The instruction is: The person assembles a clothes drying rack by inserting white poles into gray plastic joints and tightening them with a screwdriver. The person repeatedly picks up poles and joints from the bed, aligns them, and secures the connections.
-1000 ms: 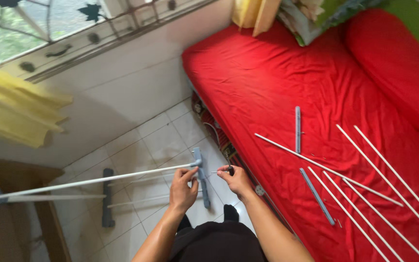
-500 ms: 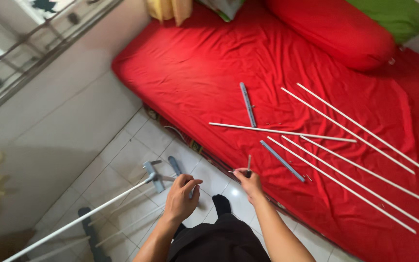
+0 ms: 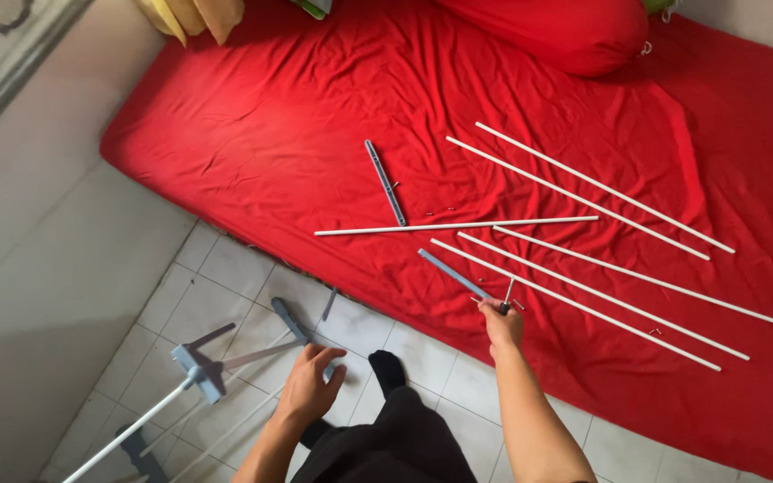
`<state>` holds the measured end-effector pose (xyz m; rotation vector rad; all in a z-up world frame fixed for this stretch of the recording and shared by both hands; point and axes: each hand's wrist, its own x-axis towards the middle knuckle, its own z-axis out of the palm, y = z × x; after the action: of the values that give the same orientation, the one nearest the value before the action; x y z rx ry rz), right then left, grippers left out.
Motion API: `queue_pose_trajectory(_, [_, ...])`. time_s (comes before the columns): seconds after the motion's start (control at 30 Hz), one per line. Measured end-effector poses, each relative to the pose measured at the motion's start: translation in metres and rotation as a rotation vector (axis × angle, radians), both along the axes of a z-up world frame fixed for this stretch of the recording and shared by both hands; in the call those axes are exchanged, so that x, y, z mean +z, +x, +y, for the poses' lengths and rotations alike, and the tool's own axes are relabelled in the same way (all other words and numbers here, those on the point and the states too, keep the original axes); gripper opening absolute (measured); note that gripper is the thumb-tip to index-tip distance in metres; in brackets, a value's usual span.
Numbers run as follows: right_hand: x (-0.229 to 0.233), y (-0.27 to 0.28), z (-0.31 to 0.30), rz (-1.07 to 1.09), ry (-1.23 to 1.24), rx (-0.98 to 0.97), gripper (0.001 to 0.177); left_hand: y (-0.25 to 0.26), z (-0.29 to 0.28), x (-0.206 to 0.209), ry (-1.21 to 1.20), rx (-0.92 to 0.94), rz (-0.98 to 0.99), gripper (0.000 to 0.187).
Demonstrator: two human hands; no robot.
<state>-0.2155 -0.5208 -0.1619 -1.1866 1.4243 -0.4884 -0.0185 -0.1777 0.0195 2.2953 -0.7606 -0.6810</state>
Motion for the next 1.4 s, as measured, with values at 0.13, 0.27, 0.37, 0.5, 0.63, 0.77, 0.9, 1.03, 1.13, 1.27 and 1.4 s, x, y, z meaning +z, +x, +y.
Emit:
queue_pose_trajectory(0.13, [-0.011, 0.013, -0.034, 0.078, -0.028, -0.038, 0.010, -0.012, -0.001, -0.028, 0.128, 0.048, 0.121, 0.029])
queue_pose_trajectory(0.27, [-0.019, 0.020, -0.055, 0.240, -0.095, 0.012, 0.008, -0.026, 0.004, -0.047, 0.208, 0.121, 0.239, 0.031])
queue_pose_trajectory(0.37, [-0.023, 0.023, -0.062, 0.241, -0.106, 0.028, 0.007, -0.036, 0.008, -0.052, 0.266, 0.167, 0.314, 0.033])
queue_pose_trajectory(0.5, [-0.030, 0.026, -0.064, 0.254, -0.090, 0.038, 0.007, -0.045, 0.013, -0.056, 0.283, 0.179, 0.327, 0.034])
queue_pose_trajectory(0.63, [-0.033, 0.026, -0.062, 0.288, -0.062, 0.020, 0.008, -0.055, 0.021, -0.058, 0.282, 0.178, 0.299, 0.034])
queue_pose_trajectory(0.77, [-0.032, 0.019, -0.058, 0.331, -0.069, 0.016, 0.012, -0.064, 0.031, -0.058, 0.247, 0.162, 0.271, 0.034])
queue_pose_trajectory(0.9, [-0.020, 0.006, -0.044, 0.332, -0.232, 0.069, 0.020, -0.080, 0.044, -0.055, 0.239, 0.177, 0.306, 0.035])
queue_pose_trajectory(1.03, [-0.001, -0.014, -0.008, 0.293, -0.332, 0.167, 0.022, -0.102, 0.071, -0.047, 0.226, 0.190, 0.344, 0.034])
queue_pose_trajectory(1.13, [0.008, -0.031, 0.029, 0.103, -0.307, 0.277, 0.021, -0.123, 0.099, -0.046, 0.198, 0.217, 0.394, 0.035])
queue_pose_trajectory(1.27, [0.006, -0.053, 0.083, 0.117, -0.319, 0.466, 0.020, -0.154, 0.145, -0.058, 0.175, 0.278, 0.482, 0.035])
queue_pose_trajectory(1.4, [0.001, -0.075, 0.144, 0.075, -0.060, 0.592, 0.022, -0.196, 0.196, -0.081, 0.182, 0.374, 0.544, 0.037])
